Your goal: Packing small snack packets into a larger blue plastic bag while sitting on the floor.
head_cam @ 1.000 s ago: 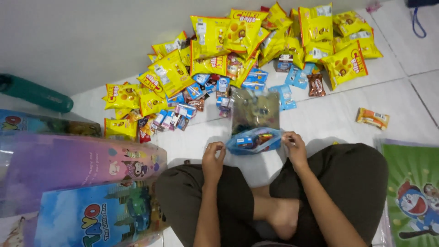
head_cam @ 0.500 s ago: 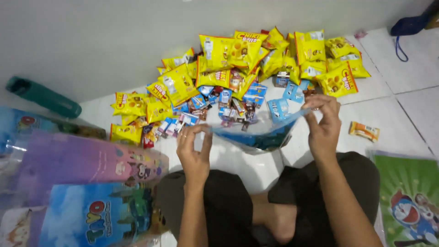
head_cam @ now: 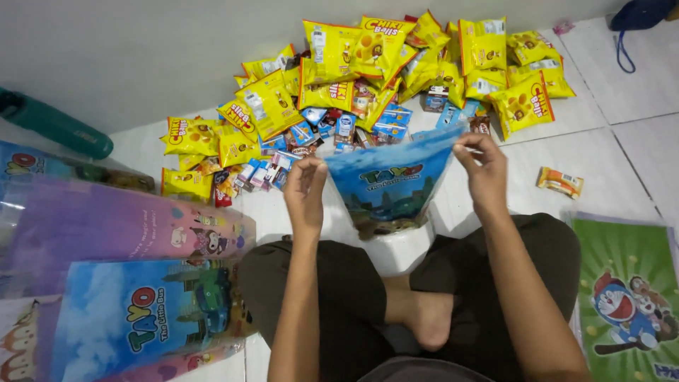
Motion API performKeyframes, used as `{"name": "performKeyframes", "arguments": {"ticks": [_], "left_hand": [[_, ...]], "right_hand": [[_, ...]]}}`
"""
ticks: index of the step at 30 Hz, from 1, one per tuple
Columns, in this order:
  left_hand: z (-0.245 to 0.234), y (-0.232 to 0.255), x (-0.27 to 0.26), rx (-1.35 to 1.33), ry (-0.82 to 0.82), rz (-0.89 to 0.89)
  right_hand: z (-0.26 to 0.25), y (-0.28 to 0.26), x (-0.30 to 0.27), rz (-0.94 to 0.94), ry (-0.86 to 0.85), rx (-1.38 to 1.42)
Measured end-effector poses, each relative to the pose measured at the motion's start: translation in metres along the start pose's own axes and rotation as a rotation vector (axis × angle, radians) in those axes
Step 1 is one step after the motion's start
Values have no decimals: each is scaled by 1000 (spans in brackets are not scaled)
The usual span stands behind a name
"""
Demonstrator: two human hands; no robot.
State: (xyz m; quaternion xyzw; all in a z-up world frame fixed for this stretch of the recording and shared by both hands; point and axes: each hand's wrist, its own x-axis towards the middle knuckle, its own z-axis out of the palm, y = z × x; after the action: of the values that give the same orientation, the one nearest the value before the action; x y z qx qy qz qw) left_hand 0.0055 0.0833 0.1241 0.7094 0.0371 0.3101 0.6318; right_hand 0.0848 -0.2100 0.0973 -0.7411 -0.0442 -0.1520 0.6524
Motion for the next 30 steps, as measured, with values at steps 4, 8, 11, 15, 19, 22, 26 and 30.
{"name": "performKeyframes", "arguments": {"ticks": [4, 8, 11, 15, 19, 22, 26, 30], "left_hand": [[-1, -62, -28, -61, -221, -360], [8, -130, -80, 65, -510, -825], [15, -222, -104, 371, -591, -825], [20, -231, -101, 440, -570, -894], [27, -165, -82, 142, -524, -1093], [27, -142, -80, -38, -530, -1104], [29, -115, -76, -71, -514, -979], [32, -111, -77, -152, -420, -993]], "right_hand": [[12, 58, -15, 244, -239, 120], [25, 96, -67, 690, -525, 174], [21, 287, -99, 533, -518, -84], [26, 155, -89, 738, -578, -128], [26, 147, -77, 969, -435, 149], [24, 143, -74, 1016, -400, 278], [29, 125, -73, 961, -416, 329], [26, 188, -92, 936, -440, 337]]}}
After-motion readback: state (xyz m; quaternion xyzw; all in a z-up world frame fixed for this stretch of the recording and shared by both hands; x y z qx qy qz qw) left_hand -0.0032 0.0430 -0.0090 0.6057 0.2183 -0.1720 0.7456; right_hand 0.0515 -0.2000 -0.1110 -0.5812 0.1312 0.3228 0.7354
